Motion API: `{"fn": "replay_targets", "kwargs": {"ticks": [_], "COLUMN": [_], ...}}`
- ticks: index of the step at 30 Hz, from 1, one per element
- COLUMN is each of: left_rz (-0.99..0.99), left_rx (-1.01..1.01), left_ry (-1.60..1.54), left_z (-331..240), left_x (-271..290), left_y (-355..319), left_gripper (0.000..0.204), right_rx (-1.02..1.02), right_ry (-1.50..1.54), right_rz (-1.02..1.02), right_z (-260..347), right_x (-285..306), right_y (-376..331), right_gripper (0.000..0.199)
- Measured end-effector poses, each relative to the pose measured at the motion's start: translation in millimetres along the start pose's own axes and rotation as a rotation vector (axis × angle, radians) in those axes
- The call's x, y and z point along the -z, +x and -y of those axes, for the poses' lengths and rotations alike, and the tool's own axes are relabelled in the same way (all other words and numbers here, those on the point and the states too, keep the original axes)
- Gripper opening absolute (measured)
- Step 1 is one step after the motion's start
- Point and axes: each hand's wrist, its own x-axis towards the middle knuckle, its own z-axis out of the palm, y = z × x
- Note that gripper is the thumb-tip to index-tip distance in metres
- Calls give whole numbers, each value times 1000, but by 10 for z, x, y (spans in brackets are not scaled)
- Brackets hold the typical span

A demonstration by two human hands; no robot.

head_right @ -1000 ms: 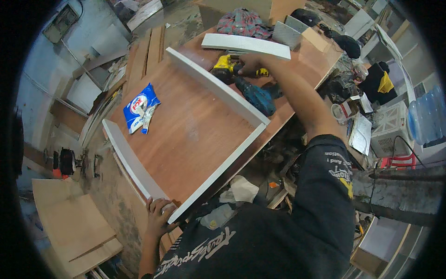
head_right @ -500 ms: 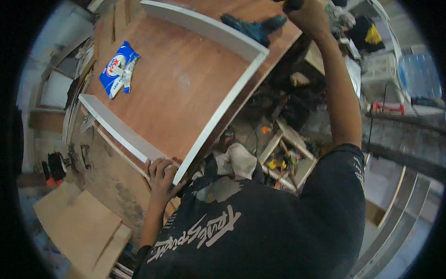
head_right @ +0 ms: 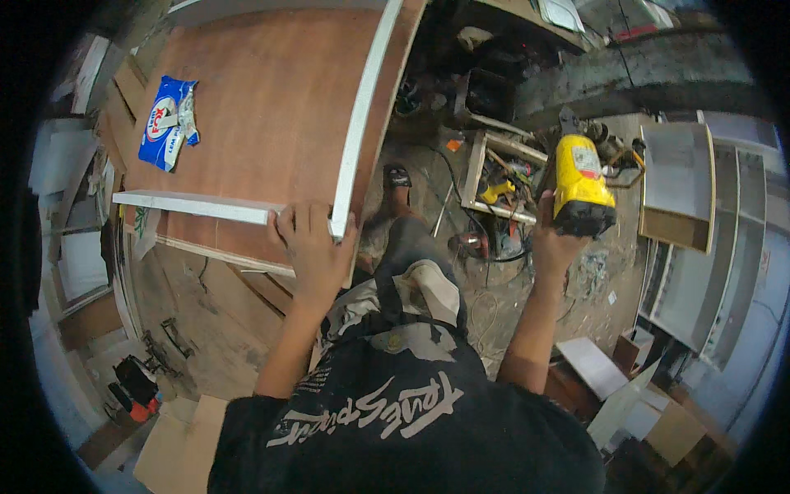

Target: The person arranges white wooden panels on a workbench, applies glue to the edges of the pieces, and uses a pneumatic nail gun to fasten them together into a rectangular frame.

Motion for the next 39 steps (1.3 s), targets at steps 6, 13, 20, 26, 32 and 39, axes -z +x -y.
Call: {"fn": "replay_targets", "kwargs": {"ticks": [6,13,20,26,32,39], "left_rz": [-89,-107,89,413,588,591], "left_rx": [-6,-65,-420,-919,-1225,-1274], "left_ry": [49,52,20,122,141,123], "left_z": [-39,-3,312,460,438,467], "left_x": [-37,66,377,627,602,578], "left_y": [12,0,136,725,1102,1105], "left_gripper": [36,62,86,84,66,44], "right_rx": [-170,-99,202,297,342,387], "right_ry": [-118,120,201,191,-104,-29], "right_rz": [19,337,401,371,424,221], "right_z": [-95,-146,120,373,615,751], "right_x": [341,306,208,93,-93,-534], "right_y": [-846,-1067,-1247,-1748,-2400,-2764], "right_gripper": [35,34,57,61,52,52]}}
